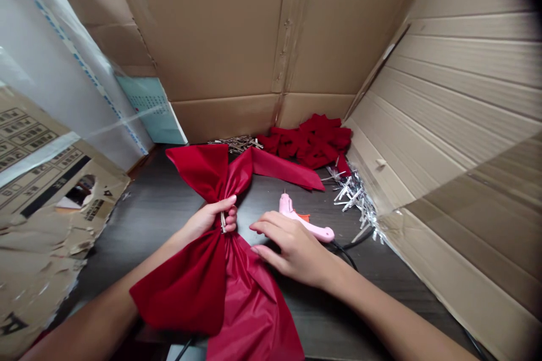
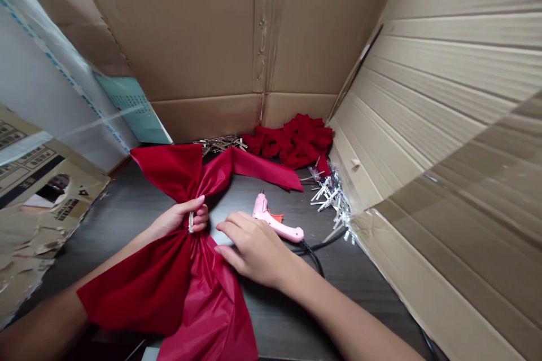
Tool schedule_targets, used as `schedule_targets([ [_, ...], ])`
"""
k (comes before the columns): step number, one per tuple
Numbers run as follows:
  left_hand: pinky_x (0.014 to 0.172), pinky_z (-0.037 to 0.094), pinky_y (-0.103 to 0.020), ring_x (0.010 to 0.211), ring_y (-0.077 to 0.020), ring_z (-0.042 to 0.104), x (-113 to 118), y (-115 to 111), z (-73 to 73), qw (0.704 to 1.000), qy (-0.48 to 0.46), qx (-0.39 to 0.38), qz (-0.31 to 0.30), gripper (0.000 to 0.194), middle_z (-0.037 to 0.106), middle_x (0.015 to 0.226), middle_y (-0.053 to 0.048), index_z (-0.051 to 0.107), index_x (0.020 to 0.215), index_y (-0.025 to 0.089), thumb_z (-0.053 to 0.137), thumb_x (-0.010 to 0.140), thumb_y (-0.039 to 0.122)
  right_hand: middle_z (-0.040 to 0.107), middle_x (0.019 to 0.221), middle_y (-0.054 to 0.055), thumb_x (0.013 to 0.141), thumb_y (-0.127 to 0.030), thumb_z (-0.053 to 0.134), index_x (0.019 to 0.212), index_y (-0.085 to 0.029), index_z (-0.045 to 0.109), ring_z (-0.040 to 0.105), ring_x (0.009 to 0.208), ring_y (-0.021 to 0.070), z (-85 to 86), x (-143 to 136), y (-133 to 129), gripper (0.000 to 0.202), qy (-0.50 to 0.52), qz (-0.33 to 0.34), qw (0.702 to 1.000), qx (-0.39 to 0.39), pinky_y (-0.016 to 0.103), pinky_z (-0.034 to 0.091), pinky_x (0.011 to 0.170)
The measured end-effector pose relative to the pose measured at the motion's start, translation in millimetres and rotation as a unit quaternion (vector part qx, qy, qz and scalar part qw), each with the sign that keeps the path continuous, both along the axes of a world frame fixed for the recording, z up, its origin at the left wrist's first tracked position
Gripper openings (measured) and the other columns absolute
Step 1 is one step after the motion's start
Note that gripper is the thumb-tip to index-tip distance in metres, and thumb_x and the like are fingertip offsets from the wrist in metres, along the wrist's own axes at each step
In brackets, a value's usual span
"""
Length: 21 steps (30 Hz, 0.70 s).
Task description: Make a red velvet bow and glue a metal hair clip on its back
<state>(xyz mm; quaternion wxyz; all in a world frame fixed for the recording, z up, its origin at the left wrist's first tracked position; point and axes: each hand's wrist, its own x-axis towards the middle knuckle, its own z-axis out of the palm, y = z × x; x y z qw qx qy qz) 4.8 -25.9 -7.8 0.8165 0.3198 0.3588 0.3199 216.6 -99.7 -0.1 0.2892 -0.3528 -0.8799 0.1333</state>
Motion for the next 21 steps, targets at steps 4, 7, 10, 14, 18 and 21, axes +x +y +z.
schedule_targets([
  [4, 0.036, 0.033, -0.014, 0.036, -0.0041, 0.036, -2, 2, -2.2, 0.999, -0.031, 0.011, 0.015, 0.025, 0.040, 0.050, 0.007, 0.054, 0.070, 0.015, 0.067, 0.084, 0.030, 0.065, 0.099, 0.012, 0.092, -0.024, 0.056, 0.109, -0.012, 0.061, 0.059, 0.092, 0.0231, 0.8, 0, -1, 0.022, -0.031, 0.002, 0.999, 0.015, 0.035, 0.048, 0.080],
  [7, 0.034, 0.034, -0.017, 0.033, -0.0052, 0.033, -1, -1, 3.8, 0.999, -0.036, 0.015, 0.007, 0.044, 0.031, 0.044, 0.008, 0.038, 0.053, 0.018, 0.067, 0.083, 0.033, 0.065, 0.095, 0.010, 0.093, -0.023, 0.053, 0.105, -0.013, 0.062, 0.059, 0.089, 0.0223, 1.9, -1, -1, 0.018, -0.056, 0.008, 0.998, 0.021, 0.033, 0.046, 0.077],
  [10, 0.034, 0.035, -0.018, 0.032, -0.0060, 0.033, 1, -3, 11.4, 1.000, -0.027, 0.013, 0.009, 0.048, 0.030, 0.040, 0.006, 0.032, 0.048, 0.019, 0.066, 0.080, 0.029, 0.065, 0.092, 0.009, 0.094, -0.023, 0.053, 0.102, -0.014, 0.062, 0.059, 0.085, 0.0217, 2.7, -1, -1, 0.016, -0.080, 0.014, 0.996, 0.028, 0.032, 0.045, 0.072],
  [14, 0.030, 0.031, -0.020, 0.028, -0.0069, 0.029, 1, -6, 16.0, 1.000, -0.004, -0.004, 0.028, 0.045, 0.027, 0.036, 0.006, 0.032, 0.044, 0.020, 0.059, 0.080, 0.023, 0.065, 0.092, 0.009, 0.094, -0.023, 0.053, 0.102, -0.015, 0.062, 0.059, 0.085, 0.0212, 2.1, -2, -1, 0.015, -0.081, 0.014, 0.996, 0.030, 0.032, 0.043, 0.071],
  [18, 0.029, 0.028, -0.021, 0.023, -0.0084, 0.031, -4, -6, 15.8, 0.999, 0.018, -0.023, 0.040, 0.047, 0.026, 0.030, 0.004, 0.027, 0.040, 0.022, 0.052, 0.080, 0.019, 0.065, 0.093, 0.009, 0.094, -0.023, 0.053, 0.101, -0.015, 0.062, 0.059, 0.085, 0.0214, 1.2, -3, -1, 0.015, -0.087, 0.013, 0.996, 0.026, 0.032, 0.044, 0.072],
  [21, 0.028, 0.027, -0.022, 0.021, -0.0101, 0.033, -9, -1, 17.9, 0.998, 0.025, -0.028, 0.049, 0.047, 0.027, 0.028, 0.002, 0.024, 0.040, 0.023, 0.049, 0.079, 0.018, 0.065, 0.094, 0.009, 0.094, -0.024, 0.053, 0.102, -0.015, 0.062, 0.059, 0.087, 0.0214, 0.9, -3, -1, 0.015, -0.084, 0.016, 0.996, 0.026, 0.032, 0.043, 0.073],
])
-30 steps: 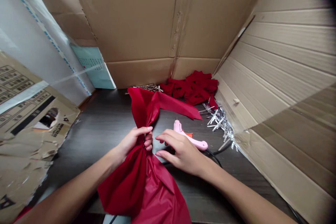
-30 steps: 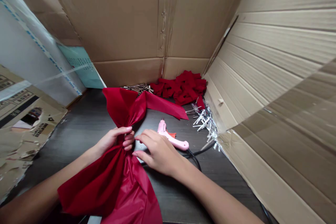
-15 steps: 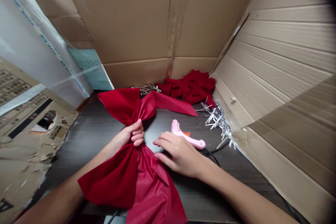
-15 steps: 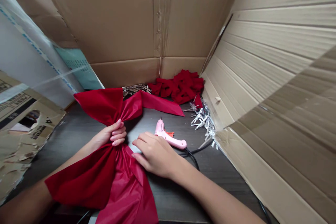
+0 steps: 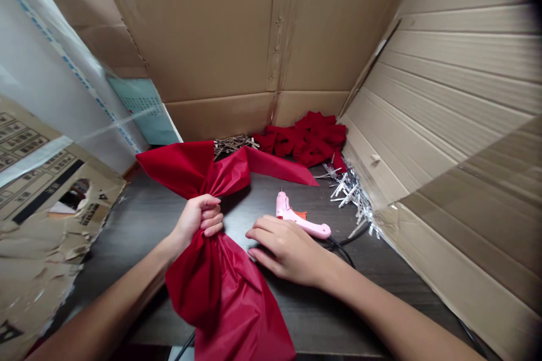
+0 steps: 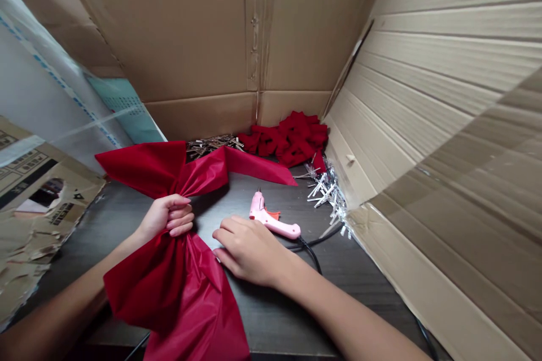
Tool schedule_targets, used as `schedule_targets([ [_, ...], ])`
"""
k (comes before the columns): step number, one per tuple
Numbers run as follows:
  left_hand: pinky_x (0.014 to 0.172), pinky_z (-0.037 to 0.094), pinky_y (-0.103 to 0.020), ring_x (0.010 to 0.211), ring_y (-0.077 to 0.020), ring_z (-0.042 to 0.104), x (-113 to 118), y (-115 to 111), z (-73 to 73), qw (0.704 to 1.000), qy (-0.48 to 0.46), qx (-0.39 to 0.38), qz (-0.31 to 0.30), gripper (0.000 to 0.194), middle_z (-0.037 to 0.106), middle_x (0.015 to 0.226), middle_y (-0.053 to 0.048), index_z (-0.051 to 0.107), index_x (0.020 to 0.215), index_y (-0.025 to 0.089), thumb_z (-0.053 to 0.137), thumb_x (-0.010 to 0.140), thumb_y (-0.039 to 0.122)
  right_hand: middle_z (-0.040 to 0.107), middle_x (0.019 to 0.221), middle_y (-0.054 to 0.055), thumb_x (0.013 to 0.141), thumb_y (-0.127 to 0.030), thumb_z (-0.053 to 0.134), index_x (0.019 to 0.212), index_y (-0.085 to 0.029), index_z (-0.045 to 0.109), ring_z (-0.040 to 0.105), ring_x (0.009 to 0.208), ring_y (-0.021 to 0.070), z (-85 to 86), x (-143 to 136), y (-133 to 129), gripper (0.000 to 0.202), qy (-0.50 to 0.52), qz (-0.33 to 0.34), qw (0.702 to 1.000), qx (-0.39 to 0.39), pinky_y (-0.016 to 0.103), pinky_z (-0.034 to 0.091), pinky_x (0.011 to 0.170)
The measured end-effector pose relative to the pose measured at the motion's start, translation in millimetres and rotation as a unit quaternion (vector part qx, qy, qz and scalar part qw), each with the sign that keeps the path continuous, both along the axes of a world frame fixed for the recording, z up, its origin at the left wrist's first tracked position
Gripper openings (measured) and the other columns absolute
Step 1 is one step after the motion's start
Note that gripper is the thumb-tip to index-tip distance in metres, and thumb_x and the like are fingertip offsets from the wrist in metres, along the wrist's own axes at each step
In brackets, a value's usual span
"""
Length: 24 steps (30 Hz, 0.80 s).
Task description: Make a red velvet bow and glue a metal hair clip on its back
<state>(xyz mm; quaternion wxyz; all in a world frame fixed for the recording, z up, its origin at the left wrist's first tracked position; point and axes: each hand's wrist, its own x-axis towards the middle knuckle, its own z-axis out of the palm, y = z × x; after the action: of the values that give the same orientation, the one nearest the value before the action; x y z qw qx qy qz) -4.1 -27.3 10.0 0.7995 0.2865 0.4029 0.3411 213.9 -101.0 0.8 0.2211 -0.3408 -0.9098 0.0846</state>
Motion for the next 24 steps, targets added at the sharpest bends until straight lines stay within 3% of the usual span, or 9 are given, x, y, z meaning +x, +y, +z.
schedule_targets([
  [3, 0.028, 0.027, -0.024, 0.021, -0.0119, 0.033, -10, 8, 9.1, 1.000, -0.010, 0.013, 0.025, 0.046, 0.028, 0.027, 0.001, 0.023, 0.040, 0.024, 0.045, 0.079, 0.016, 0.065, 0.093, 0.009, 0.095, -0.024, 0.051, 0.101, -0.015, 0.062, 0.059, 0.086, 0.0215, 0.1, 1, 0, 0.015, 0.004, 0.002, 1.000, 0.002, 0.032, 0.043, 0.073],
  [7, 0.031, 0.032, -0.022, 0.027, -0.0094, 0.035, -34, 20, 33.1, 0.991, -0.061, 0.072, 0.097, 0.041, 0.031, 0.033, 0.002, 0.025, 0.045, 0.022, 0.043, 0.081, 0.013, 0.065, 0.094, 0.009, 0.094, -0.024, 0.053, 0.100, -0.015, 0.062, 0.059, 0.085, 0.0219, 1.3, 2, 0, 0.014, -0.010, -0.008, 1.000, 0.013, 0.032, 0.042, 0.071],
  [11, 0.042, 0.041, -0.014, 0.036, -0.0035, 0.041, -56, 20, 52.2, 0.930, -0.151, 0.163, 0.291, 0.036, 0.039, 0.043, 0.005, 0.030, 0.055, 0.017, 0.042, 0.089, 0.016, 0.064, 0.091, 0.008, 0.094, -0.023, 0.052, 0.098, -0.015, 0.062, 0.058, 0.083, 0.0212, 3.1, 3, -1, 0.013, -0.028, -0.013, 0.999, 0.030, 0.032, 0.041, 0.070],
  [14, 0.048, 0.047, -0.013, 0.038, -0.0030, 0.045, -62, 14, 51.4, 0.892, -0.140, 0.157, 0.400, 0.037, 0.042, 0.044, 0.007, 0.036, 0.059, 0.016, 0.039, 0.095, 0.018, 0.063, 0.088, 0.008, 0.095, -0.022, 0.050, 0.096, -0.015, 0.062, 0.057, 0.081, 0.0207, 4.1, 4, -1, 0.014, -0.033, -0.015, 0.998, 0.044, 0.031, 0.040, 0.069],
  [18, 0.057, 0.058, -0.027, 0.055, -0.0150, 0.065, -59, 1, 37.5, 0.909, -0.037, 0.061, 0.411, 0.026, 0.061, 0.056, -0.001, 0.053, 0.069, 0.014, 0.041, 0.090, 0.006, 0.063, 0.087, 0.008, 0.094, -0.024, 0.051, 0.093, -0.015, 0.062, 0.056, 0.079, 0.0202, 5.3, 4, -1, 0.014, -0.044, -0.017, 0.997, 0.056, 0.031, 0.039, 0.067],
  [20, 0.057, 0.060, -0.034, 0.064, -0.0223, 0.070, -55, -9, 32.0, 0.928, 0.004, 0.012, 0.371, 0.023, 0.068, 0.067, -0.008, 0.058, 0.073, 0.011, 0.042, 0.089, 0.005, 0.062, 0.086, 0.007, 0.095, -0.025, 0.050, 0.090, -0.015, 0.061, 0.055, 0.078, 0.0196, 5.3, 4, -1, 0.016, -0.052, -0.018, 0.997, 0.063, 0.030, 0.038, 0.066],
  [24, 0.064, 0.061, -0.040, 0.071, -0.0250, 0.071, -50, -43, 25.9, 0.965, 0.034, -0.057, 0.254, 0.027, 0.070, 0.080, -0.013, 0.064, 0.078, 0.011, 0.043, 0.093, 0.017, 0.062, 0.087, 0.007, 0.095, -0.025, 0.049, 0.090, -0.015, 0.061, 0.055, 0.078, 0.0193, 4.3, 4, -1, 0.016, -0.054, -0.018, 0.996, 0.073, 0.030, 0.038, 0.066],
])
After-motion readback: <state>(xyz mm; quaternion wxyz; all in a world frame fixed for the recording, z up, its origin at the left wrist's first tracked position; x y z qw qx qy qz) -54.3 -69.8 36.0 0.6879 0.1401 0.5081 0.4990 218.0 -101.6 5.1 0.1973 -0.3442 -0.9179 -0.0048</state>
